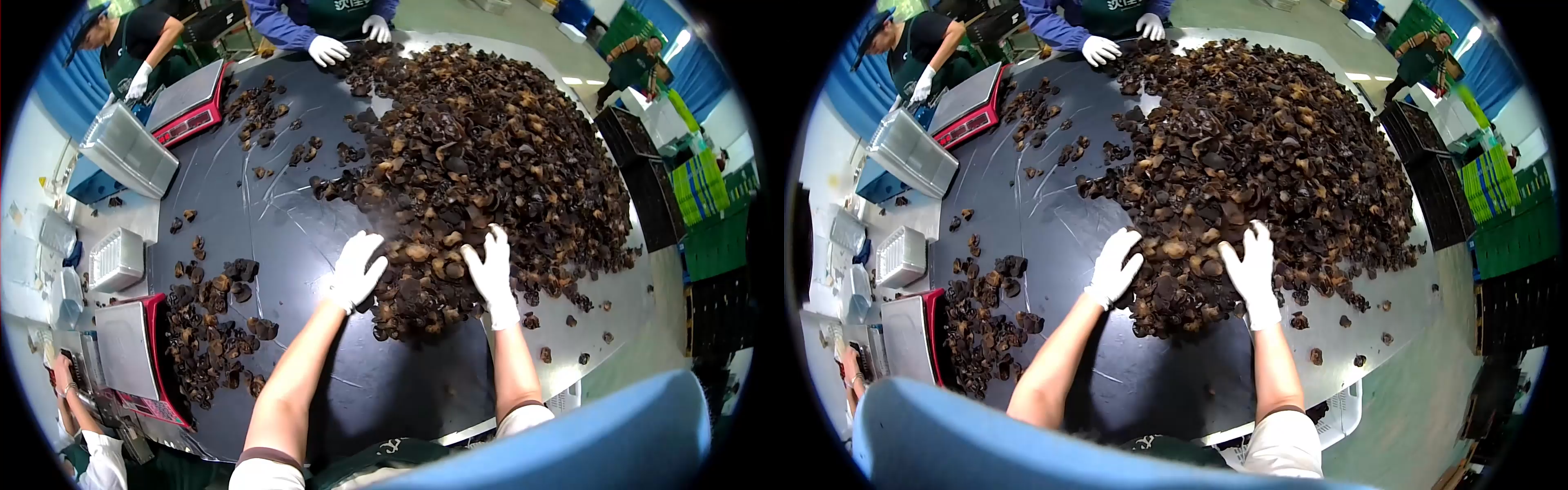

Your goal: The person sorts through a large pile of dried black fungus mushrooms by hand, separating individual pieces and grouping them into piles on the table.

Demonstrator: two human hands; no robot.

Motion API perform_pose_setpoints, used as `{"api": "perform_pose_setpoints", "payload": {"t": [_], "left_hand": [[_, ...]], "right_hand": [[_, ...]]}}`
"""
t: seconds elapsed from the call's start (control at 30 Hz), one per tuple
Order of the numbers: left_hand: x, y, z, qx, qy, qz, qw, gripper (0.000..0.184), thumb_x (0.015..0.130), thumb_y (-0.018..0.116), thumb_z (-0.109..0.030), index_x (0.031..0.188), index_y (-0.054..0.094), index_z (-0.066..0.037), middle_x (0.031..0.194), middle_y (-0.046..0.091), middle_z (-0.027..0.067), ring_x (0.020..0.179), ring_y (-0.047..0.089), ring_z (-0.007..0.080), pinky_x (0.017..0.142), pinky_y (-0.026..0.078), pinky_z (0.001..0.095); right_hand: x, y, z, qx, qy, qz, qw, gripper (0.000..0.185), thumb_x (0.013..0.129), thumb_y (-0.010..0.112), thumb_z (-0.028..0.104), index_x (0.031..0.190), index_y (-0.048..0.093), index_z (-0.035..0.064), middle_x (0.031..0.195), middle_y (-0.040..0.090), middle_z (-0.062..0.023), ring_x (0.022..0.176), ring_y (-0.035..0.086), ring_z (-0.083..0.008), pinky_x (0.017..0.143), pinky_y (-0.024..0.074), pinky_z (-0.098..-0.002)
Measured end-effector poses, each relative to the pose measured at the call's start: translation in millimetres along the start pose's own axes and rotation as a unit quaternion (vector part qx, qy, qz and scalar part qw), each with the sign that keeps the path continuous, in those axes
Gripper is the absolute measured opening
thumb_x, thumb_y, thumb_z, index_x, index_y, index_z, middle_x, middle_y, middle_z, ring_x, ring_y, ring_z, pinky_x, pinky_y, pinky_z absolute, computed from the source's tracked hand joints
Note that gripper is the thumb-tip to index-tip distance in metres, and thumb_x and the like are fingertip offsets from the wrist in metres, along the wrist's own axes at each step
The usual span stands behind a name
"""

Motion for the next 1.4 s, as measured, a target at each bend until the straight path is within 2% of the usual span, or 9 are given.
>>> {"api": "perform_pose_setpoints", "payload": {"t": [0.23, 0.37, 0.53, 0.77, 1.0, 1.17, 1.3, 1.37, 1.4], "left_hand": [[-61, 12, -60, -0.070, -0.050, 0.136, 0.987, 0.056, 0.090, 0.065, -0.030, 0.141, 0.053, -0.010, 0.140, 0.052, 0.0213, 0.132, 0.045, 0.0397, 0.112, 0.033, 0.0499], [-75, -26, -80, -0.061, 0.047, 0.022, 0.997, 0.047, 0.085, 0.066, -0.018, 0.130, 0.060, -0.007, 0.125, 0.059, 0.0182, 0.116, 0.054, 0.0388, 0.105, 0.041, 0.0474], [-52, -70, -18, -0.155, -0.074, -0.133, 0.976, 0.031, 0.088, 0.054, -0.003, 0.118, 0.060, 0.000, 0.111, 0.064, 0.0141, 0.100, 0.062, 0.0252, 0.094, 0.048, 0.0392], [14, -68, 92, 0.006, -0.157, -0.106, 0.982, 0.047, 0.101, 0.054, -0.022, 0.144, 0.047, -0.003, 0.147, 0.048, 0.0167, 0.136, 0.045, 0.0322, 0.116, 0.032, 0.0393], [95, -41, 91, -0.042, -0.185, -0.062, 0.980, 0.057, 0.103, 0.050, -0.028, 0.153, 0.035, -0.006, 0.157, 0.038, 0.0157, 0.145, 0.035, 0.0305, 0.120, 0.026, 0.0378], [171, -11, 93, -0.169, -0.131, -0.051, 0.976, 0.058, 0.105, 0.046, -0.034, 0.155, 0.033, -0.009, 0.159, 0.035, 0.0131, 0.146, 0.033, 0.0259, 0.120, 0.023, 0.0357], [204, 16, 63, -0.280, -0.119, -0.002, 0.953, 0.060, 0.106, 0.044, -0.037, 0.155, 0.032, -0.007, 0.160, 0.034, 0.0120, 0.147, 0.031, 0.0244, 0.121, 0.021, 0.0351], [203, 24, 48, -0.320, -0.118, 0.025, 0.940, 0.061, 0.106, 0.044, -0.038, 0.156, 0.031, -0.006, 0.161, 0.033, 0.0115, 0.148, 0.030, 0.0237, 0.121, 0.020, 0.0348], [202, 26, 43, -0.330, -0.117, 0.036, 0.936, 0.061, 0.106, 0.043, -0.039, 0.156, 0.031, -0.005, 0.161, 0.032, 0.0113, 0.148, 0.030, 0.0233, 0.121, 0.019, 0.0346]], "right_hand": [[-81, -24, 94, 0.072, -0.129, 0.153, 0.977, 0.051, 0.078, 0.075, 0.039, 0.120, 0.065, 0.0122, 0.113, 0.058, -0.0177, 0.111, 0.055, -0.0367, 0.095, 0.0426, -0.0483], [-88, -68, 101, 0.126, -0.135, 0.142, 0.972, 0.048, 0.076, 0.078, 0.033, 0.119, 0.067, 0.0154, 0.121, 0.063, -0.0158, 0.117, 0.057, -0.0361, 0.101, 0.0438, -0.0471], [-71, -137, -39, 0.151, 0.084, -0.140, 0.975, 0.015, 0.083, 0.066, 0.004, 0.097, 0.071, 0.0074, 0.096, 0.069, -0.0079, 0.094, 0.065, -0.0247, 0.088, 0.0509, -0.0367], [-123, -156, -257, -0.070, 0.304, -0.324, 0.893, 0.033, 0.092, 0.064, 0.013, 0.123, 0.062, 0.0015, 0.128, 0.061, -0.0180, 0.125, 0.054, -0.0329, 0.110, 0.0382, -0.0420], [-39, -122, -362, 0.301, 0.313, -0.439, 0.787, 0.049, 0.100, 0.055, 0.006, 0.147, 0.043, 0.0012, 0.150, 0.046, -0.0147, 0.137, 0.044, -0.0234, 0.116, 0.0314, -0.0351], [28, -68, -348, 0.663, 0.376, -0.318, 0.564, 0.063, 0.094, 0.062, 0.046, 0.145, 0.048, 0.0129, 0.147, 0.049, -0.0062, 0.135, 0.045, -0.0242, 0.113, 0.0352, -0.0430], [52, -28, -284, 0.473, 0.573, -0.228, 0.629, 0.083, 0.086, 0.062, 0.063, 0.149, 0.043, 0.0137, 0.154, 0.042, -0.0090, 0.140, 0.039, -0.0277, 0.116, 0.0264, -0.0540], [64, 27, -315, 0.632, 0.478, -0.178, 0.583, 0.043, 0.095, 0.056, 0.055, 0.093, 0.050, 0.0125, 0.090, 0.046, -0.0047, 0.081, 0.044, -0.0215, 0.074, 0.0386, -0.0422], [69, 54, -330, 0.700, 0.435, -0.143, 0.548, 0.052, 0.099, 0.053, 0.051, 0.065, 0.054, 0.0119, 0.058, 0.049, -0.0026, 0.051, 0.047, -0.0184, 0.053, 0.0447, -0.0363]]}}
Point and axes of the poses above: each hand's wrist, its own x-axis towards the middle knuckle, its own y-axis out of the palm, z = x × y, the point moved 8 cm from there along x, towards the middle knuckle
